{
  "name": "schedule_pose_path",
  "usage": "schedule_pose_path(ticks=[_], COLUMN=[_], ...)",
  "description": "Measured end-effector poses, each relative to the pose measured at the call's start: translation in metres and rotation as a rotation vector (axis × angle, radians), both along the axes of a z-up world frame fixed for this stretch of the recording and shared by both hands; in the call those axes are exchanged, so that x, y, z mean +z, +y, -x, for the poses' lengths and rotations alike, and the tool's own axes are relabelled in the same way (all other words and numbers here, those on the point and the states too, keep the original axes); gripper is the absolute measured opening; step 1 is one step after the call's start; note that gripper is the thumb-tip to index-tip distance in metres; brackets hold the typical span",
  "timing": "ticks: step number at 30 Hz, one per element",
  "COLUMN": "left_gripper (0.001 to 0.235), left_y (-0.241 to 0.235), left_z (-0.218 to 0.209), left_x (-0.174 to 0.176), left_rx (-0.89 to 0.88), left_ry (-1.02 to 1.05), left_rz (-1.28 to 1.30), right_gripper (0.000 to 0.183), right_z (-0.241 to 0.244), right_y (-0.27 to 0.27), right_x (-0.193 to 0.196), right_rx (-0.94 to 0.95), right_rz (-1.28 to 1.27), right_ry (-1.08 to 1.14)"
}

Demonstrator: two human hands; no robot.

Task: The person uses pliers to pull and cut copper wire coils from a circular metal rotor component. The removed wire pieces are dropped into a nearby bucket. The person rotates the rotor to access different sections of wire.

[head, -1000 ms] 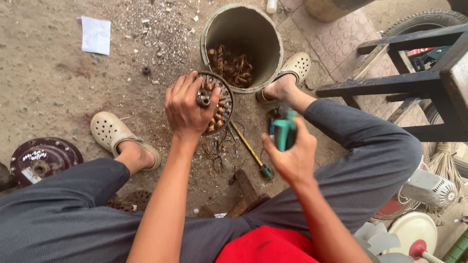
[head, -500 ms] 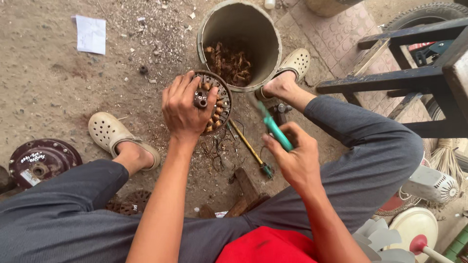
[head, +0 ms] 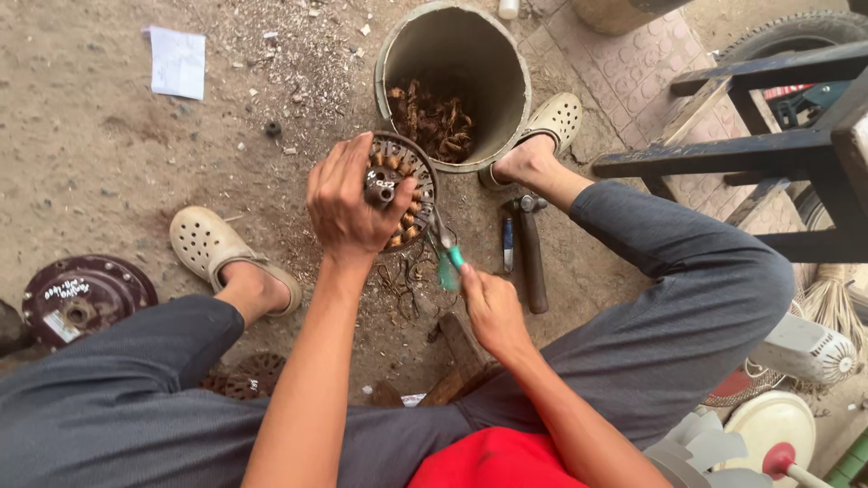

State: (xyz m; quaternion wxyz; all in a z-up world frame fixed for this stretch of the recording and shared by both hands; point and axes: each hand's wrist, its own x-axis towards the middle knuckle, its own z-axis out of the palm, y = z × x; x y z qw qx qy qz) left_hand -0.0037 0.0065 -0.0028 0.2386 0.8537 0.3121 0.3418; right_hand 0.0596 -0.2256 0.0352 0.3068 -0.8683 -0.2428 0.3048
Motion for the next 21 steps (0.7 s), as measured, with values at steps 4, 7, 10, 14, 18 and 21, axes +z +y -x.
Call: schedule_pose_path(ticks=[4, 7, 10, 14, 18, 21], left_gripper=[0.081, 0.084, 0.083, 0.083, 0.084, 0.083], left_y=[-0.004, 0.000, -0.003, 0.003, -0.003, -0.001], left_z=[0.003, 0.000, 0.001, -0.005, 0.002, 0.000], left_x=[-0.006, -0.007, -0.001, 0.006, -0.004, -0.006], left_rx=[-0.001, 0.002, -0.006, 0.018, 0.011, 0.004], left_ry=[0.000, 0.033, 0.010, 0.018, 0.035, 0.013], left_rz=[0.003, -0.012, -0.002, -0.021, -0.005, -0.017], right_gripper=[0.041, 0.043, 0.039, 0.045, 0.044, 0.037], right_z=[-0.005, -0.006, -0.006, -0.016, -0.012, -0.009], right_y=[-0.030, -0.028, -0.013, -0.005, -0.023, 0.000], right_x=[0.009, 0.007, -0.007, -0.008, 0.012, 0.016], right_rx=[-0.271, -0.346, 0.290, 0.123, -0.141, 0.104], right_rz=[-0.253, -0.552, 0.257, 0.147, -0.110, 0.159], right_ry=[0.061, 0.022, -0.382, -0.233, -0.090, -0.207])
